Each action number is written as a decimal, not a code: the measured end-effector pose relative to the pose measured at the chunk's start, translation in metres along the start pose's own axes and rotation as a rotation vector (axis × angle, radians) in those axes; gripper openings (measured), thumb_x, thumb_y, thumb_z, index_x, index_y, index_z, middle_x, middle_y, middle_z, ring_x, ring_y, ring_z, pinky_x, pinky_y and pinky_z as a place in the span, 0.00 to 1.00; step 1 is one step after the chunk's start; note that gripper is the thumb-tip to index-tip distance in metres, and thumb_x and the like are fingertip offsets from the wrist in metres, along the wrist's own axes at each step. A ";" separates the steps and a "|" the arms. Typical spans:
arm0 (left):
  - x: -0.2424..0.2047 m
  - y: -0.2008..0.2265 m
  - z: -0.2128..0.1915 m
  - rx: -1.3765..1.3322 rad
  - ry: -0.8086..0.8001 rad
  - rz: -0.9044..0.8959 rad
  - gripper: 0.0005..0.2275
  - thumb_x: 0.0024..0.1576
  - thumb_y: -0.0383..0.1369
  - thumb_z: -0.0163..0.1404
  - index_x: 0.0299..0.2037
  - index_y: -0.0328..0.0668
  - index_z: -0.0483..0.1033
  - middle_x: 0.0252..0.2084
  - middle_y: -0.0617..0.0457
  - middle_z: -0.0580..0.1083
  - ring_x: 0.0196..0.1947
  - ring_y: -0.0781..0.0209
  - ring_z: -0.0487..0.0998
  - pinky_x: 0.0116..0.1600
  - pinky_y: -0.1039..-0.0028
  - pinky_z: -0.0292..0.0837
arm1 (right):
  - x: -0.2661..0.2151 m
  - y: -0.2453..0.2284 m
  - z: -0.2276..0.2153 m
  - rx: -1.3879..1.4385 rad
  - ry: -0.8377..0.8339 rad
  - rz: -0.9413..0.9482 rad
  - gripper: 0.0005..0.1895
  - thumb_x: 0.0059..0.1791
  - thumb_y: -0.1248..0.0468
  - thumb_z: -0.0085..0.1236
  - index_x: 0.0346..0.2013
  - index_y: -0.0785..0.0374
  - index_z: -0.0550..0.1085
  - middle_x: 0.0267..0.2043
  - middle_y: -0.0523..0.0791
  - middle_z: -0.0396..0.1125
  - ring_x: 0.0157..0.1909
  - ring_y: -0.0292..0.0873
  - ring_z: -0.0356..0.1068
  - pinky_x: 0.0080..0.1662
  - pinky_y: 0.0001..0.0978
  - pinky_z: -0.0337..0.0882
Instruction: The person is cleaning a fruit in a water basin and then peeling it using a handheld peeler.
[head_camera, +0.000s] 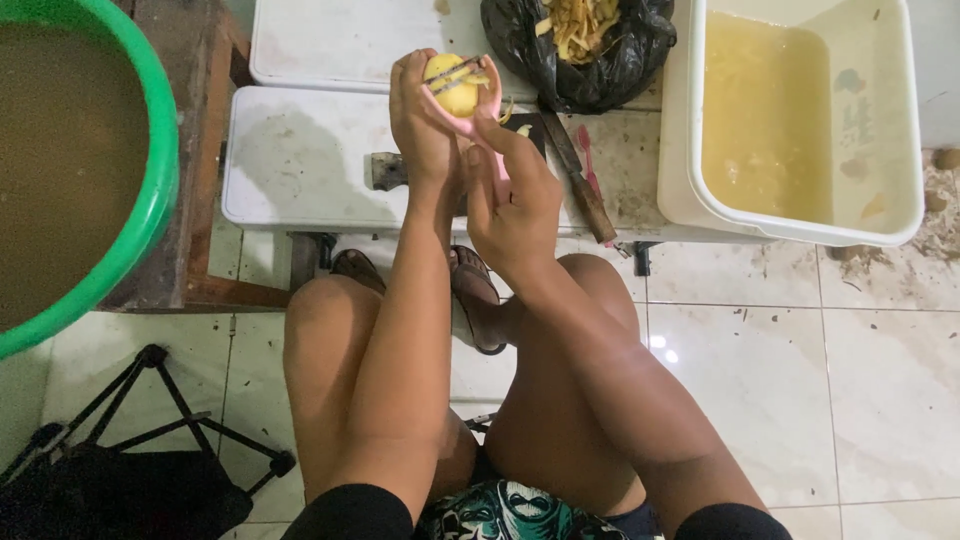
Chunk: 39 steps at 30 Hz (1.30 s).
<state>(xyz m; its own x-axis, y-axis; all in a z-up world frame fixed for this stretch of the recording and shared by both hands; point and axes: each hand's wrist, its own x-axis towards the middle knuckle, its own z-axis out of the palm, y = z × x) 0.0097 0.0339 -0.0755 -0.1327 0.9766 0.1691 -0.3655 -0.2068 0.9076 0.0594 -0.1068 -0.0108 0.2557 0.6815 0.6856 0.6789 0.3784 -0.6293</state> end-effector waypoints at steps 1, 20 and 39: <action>-0.008 0.012 0.005 -0.001 0.000 -0.002 0.13 0.63 0.41 0.39 0.43 0.45 0.75 0.42 0.53 0.73 0.40 0.60 0.79 0.38 0.75 0.74 | 0.002 -0.003 -0.001 -0.002 -0.001 0.001 0.10 0.59 0.66 0.50 0.55 0.64 0.69 0.54 0.52 0.74 0.47 0.49 0.78 0.43 0.36 0.75; -0.009 0.039 0.010 -0.694 -0.136 -0.611 0.16 0.60 0.42 0.43 0.42 0.34 0.73 0.34 0.42 0.73 0.24 0.52 0.69 0.28 0.68 0.59 | 0.038 0.035 -0.033 0.555 -0.121 1.060 0.06 0.58 0.60 0.45 0.45 0.57 0.69 0.24 0.45 0.63 0.17 0.34 0.51 0.22 0.26 0.51; -0.017 0.089 0.007 0.220 0.070 -0.670 0.16 0.50 0.47 0.57 0.43 0.52 0.76 0.36 0.58 0.74 0.31 0.67 0.69 0.31 0.77 0.63 | 0.017 0.154 -0.093 -0.467 -0.438 0.866 0.16 0.52 0.60 0.57 0.54 0.57 0.70 0.46 0.54 0.74 0.40 0.54 0.74 0.37 0.48 0.71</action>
<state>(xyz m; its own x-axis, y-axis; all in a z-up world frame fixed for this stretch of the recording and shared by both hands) -0.0144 -0.0004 0.0056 -0.0059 0.8821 -0.4709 -0.1953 0.4608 0.8657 0.2320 -0.0947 -0.0617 0.5697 0.8030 -0.1748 0.6052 -0.5539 -0.5719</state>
